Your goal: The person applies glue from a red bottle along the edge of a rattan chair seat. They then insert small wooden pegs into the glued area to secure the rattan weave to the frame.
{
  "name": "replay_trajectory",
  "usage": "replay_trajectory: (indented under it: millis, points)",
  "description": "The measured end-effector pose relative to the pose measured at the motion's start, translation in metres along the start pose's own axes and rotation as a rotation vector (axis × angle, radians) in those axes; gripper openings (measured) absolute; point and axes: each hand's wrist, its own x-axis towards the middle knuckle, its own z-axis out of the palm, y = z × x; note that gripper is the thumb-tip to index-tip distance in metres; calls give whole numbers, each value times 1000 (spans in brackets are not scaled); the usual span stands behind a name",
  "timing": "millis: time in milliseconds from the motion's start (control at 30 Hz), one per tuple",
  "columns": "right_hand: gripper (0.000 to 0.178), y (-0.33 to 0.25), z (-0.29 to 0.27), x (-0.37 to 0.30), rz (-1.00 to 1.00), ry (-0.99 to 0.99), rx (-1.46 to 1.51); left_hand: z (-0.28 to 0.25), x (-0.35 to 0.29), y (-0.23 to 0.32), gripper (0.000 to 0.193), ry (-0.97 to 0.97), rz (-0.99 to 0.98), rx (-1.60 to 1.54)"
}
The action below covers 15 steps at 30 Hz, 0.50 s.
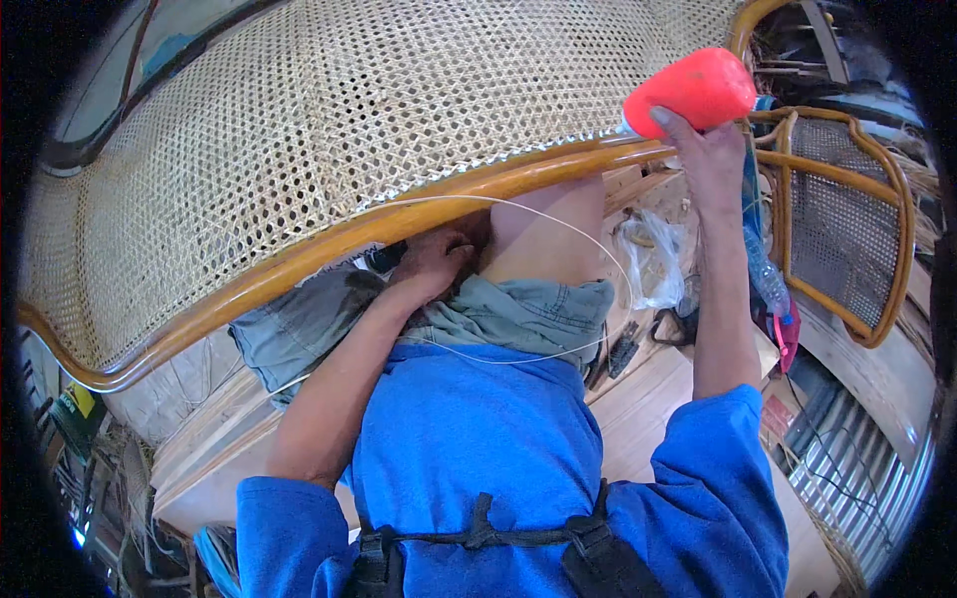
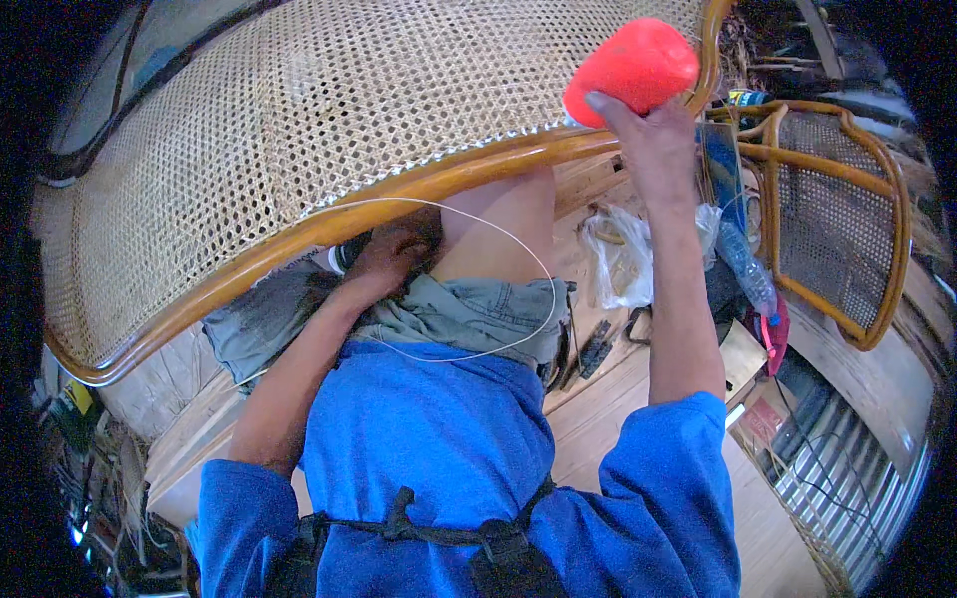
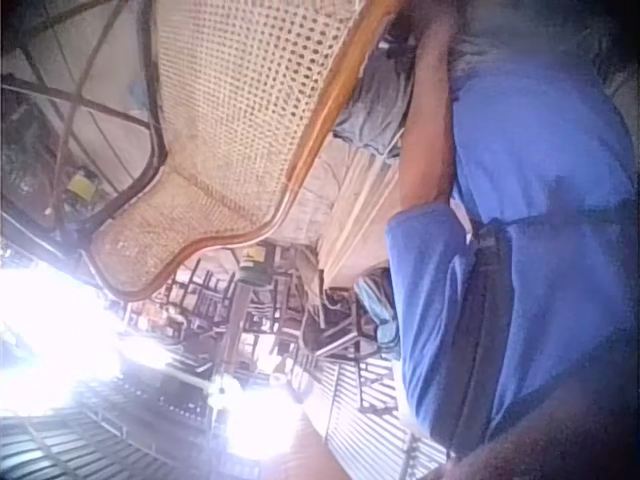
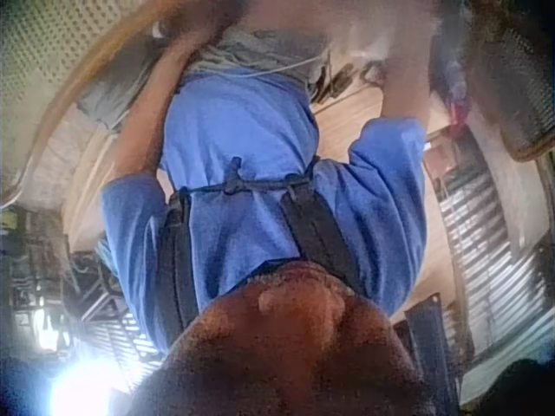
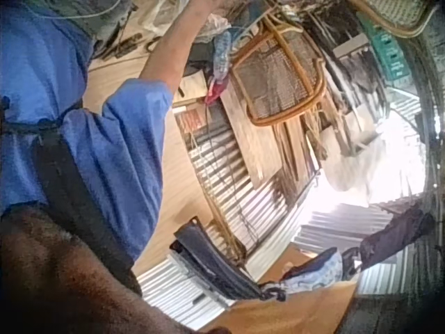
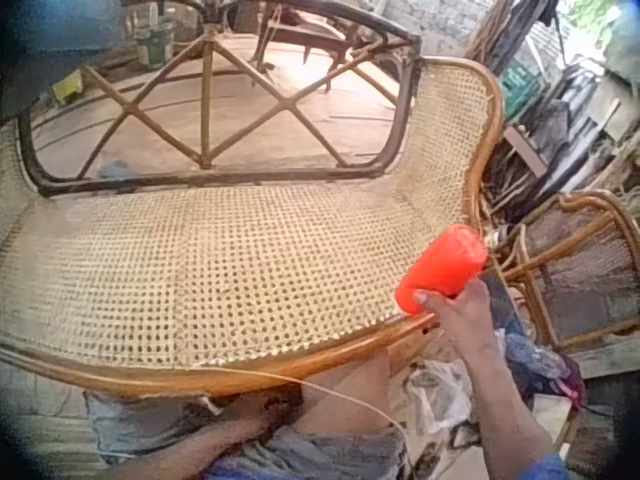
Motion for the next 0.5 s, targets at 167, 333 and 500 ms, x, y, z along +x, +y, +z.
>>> replay_trajectory:
  millis: [167,333,500]
  points:
    - [26,-14,-13,-2,-67,106,41,3,1,-10,29,40,56,35]
    - [26,1,-16,1,40,155,335,0,0,2,30,-10,-19,47]
    - [30,4,-12,-5,132,98,413,2,-2,2,31,28,-47,16]
